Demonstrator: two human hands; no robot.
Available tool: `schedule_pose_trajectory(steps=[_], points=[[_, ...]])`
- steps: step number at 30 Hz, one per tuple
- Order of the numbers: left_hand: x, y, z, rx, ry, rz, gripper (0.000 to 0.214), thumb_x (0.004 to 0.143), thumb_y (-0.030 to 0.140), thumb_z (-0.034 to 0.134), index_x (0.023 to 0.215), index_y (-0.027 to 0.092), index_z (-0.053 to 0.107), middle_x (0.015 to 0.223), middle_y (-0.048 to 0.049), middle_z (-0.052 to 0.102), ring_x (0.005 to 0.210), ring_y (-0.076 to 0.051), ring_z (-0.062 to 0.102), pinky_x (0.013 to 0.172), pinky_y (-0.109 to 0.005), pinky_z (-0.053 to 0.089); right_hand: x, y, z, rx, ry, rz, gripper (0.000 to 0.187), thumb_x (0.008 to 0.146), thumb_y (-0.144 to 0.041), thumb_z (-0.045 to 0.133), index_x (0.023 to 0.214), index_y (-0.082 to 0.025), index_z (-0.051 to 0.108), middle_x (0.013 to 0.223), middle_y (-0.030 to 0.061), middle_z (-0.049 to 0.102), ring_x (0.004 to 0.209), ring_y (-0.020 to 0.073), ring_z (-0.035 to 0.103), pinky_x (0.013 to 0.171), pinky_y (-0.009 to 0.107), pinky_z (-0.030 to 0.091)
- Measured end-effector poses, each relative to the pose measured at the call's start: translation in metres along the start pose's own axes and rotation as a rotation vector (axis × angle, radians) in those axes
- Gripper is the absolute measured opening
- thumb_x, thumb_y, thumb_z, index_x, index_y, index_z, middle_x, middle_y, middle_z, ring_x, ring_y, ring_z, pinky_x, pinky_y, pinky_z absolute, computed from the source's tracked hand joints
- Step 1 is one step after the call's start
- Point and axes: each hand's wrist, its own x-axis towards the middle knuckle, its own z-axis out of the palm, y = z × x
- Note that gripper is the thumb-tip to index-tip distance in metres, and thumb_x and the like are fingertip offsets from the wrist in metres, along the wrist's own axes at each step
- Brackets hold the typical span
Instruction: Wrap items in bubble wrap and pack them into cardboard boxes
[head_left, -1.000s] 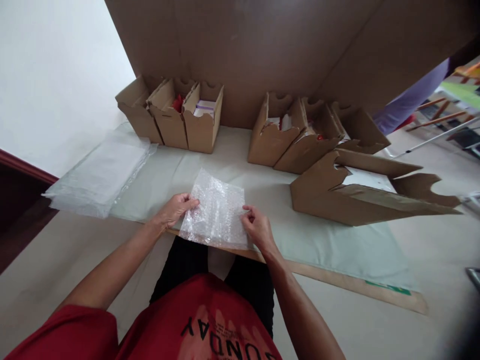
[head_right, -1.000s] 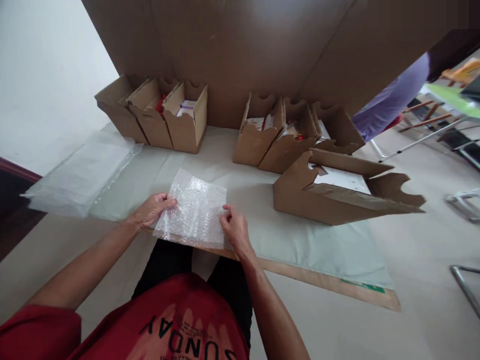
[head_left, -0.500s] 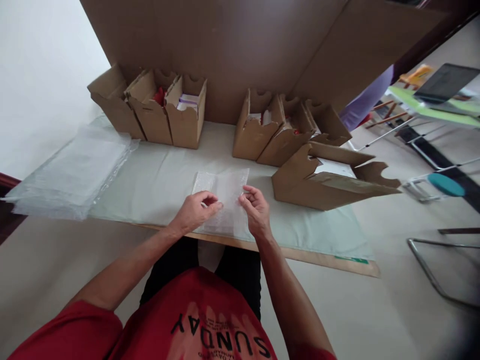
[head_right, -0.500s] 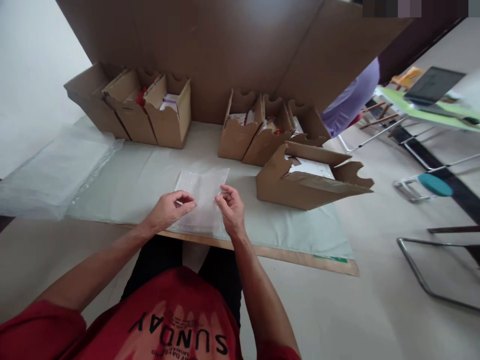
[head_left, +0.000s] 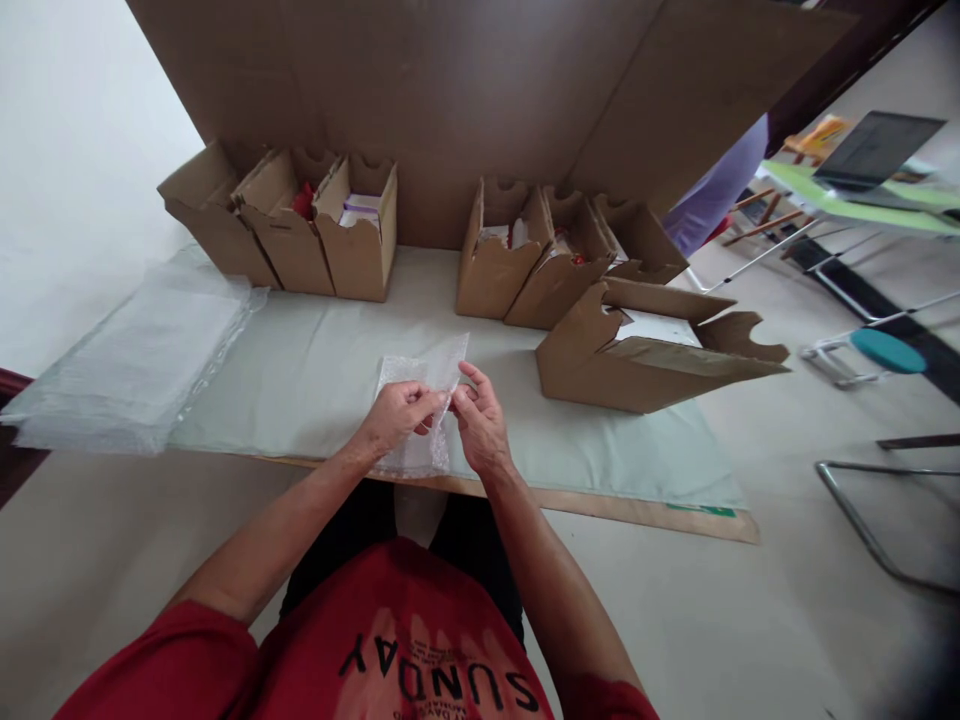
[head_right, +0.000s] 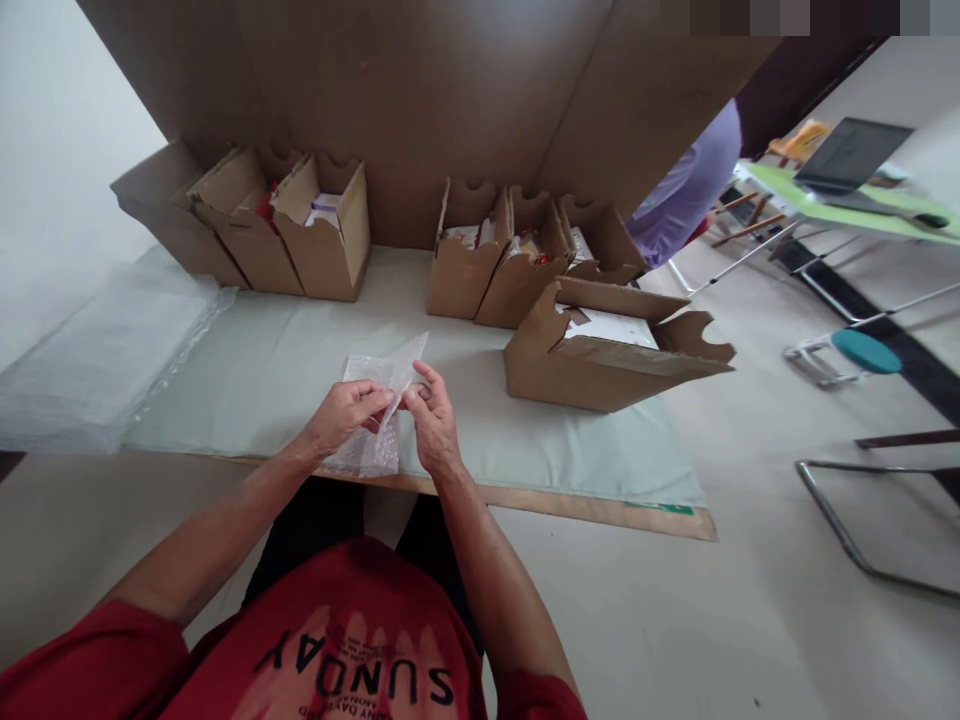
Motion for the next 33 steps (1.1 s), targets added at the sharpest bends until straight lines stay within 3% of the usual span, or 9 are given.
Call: schedule_pose_trajectory(steps=[4,7,12,16,21,26,29,33], points=[[-0.001,0.0,-0.006,0.069,0.032,0.019,0.028,0.069,0.042,0.072,0.063,0.017,0.063,0.054,0.0043,0.05,0.052,-0.009,0.044,0.048,-0.023,0.032,-0.002,-0.003,0.0,-0.024,-0.039,-0.017,0.063,0.077,-0.046,0.075,0.133,-0.029,0.051,0.103,0.0009,0.068,0.083,0.015,0.064,0.088,0.036,0.054],[0.002,-0.002,-0.014,0.022,0.023,-0.028,0.028,0.07,0.04,0.069,0.057,0.017,0.062,0.049,0.0054,0.044,0.048,-0.008,0.038,0.047,-0.023,0.026,-0.006,-0.007,-0.004,-0.095,-0.01,-0.032,0.06,0.077,-0.048,0.076,0.129,-0.028,0.055,0.111,0.0046,0.07,0.089,0.0176,0.067,0.091,0.039,0.055],[0.003,0.0,-0.024,-0.227,-0.042,-0.189,0.025,0.061,0.038,0.076,0.07,0.015,0.071,0.064,-0.0012,0.064,0.056,-0.012,0.055,0.052,-0.024,0.042,-0.017,-0.011,-0.013,-0.178,0.011,-0.023,0.034,0.079,-0.044,0.075,0.107,-0.025,0.067,0.11,0.0051,0.073,0.094,0.0183,0.068,0.092,0.038,0.054],[-0.001,0.003,-0.023,-0.315,-0.082,-0.244,0.029,0.057,0.036,0.08,0.074,0.014,0.071,0.072,-0.0042,0.069,0.065,-0.017,0.064,0.058,-0.029,0.052,-0.027,-0.009,-0.015,-0.27,-0.026,-0.037,0.029,0.083,-0.043,0.072,0.105,-0.025,0.07,0.102,0.0037,0.073,0.092,0.0179,0.067,0.09,0.036,0.053],[-0.007,0.007,-0.021,-0.276,-0.049,-0.128,0.029,0.06,0.038,0.082,0.072,0.015,0.069,0.066,-0.0013,0.067,0.06,-0.012,0.059,0.058,-0.025,0.048,-0.037,-0.018,-0.014,-0.503,-0.066,-0.119,0.028,0.086,-0.043,0.068,0.109,-0.026,0.07,0.101,0.0045,0.074,0.094,0.02,0.066,0.09,0.037,0.052],[-0.009,0.02,-0.015,-0.18,0.0,-0.012,0.035,0.061,0.042,0.084,0.067,0.017,0.06,0.063,0.0,0.064,0.055,-0.011,0.058,0.055,-0.026,0.047,-0.048,-0.035,-0.011,-0.562,-0.096,-0.228,0.027,0.087,-0.039,0.067,0.112,-0.027,0.068,0.111,0.0053,0.072,0.101,0.0218,0.067,0.09,0.038,0.051],[-0.007,0.026,-0.008,-0.148,0.04,0.039,0.042,0.062,0.046,0.085,0.066,0.019,0.054,0.057,0.0039,0.057,0.049,-0.01,0.054,0.05,-0.024,0.044,-0.058,-0.043,-0.007,-0.588,-0.133,-0.261,0.036,0.086,-0.041,0.07,0.12,-0.029,0.066,0.123,0.0065,0.069,0.107,0.0234,0.066,0.092,0.041,0.051],[-0.006,0.031,0.003,-0.125,0.052,0.083,0.05,0.06,0.051,0.087,0.065,0.021,0.047,0.055,0.006,0.052,0.046,-0.008,0.05,0.045,-0.023,0.038,-0.071,-0.046,-0.001,-0.682,-0.178,-0.327,0.075,0.079,-0.049,0.079,0.146,-0.032,0.048,0.15,0.0101,0.053,0.127,0.03,0.057,0.103,0.049,0.048]])
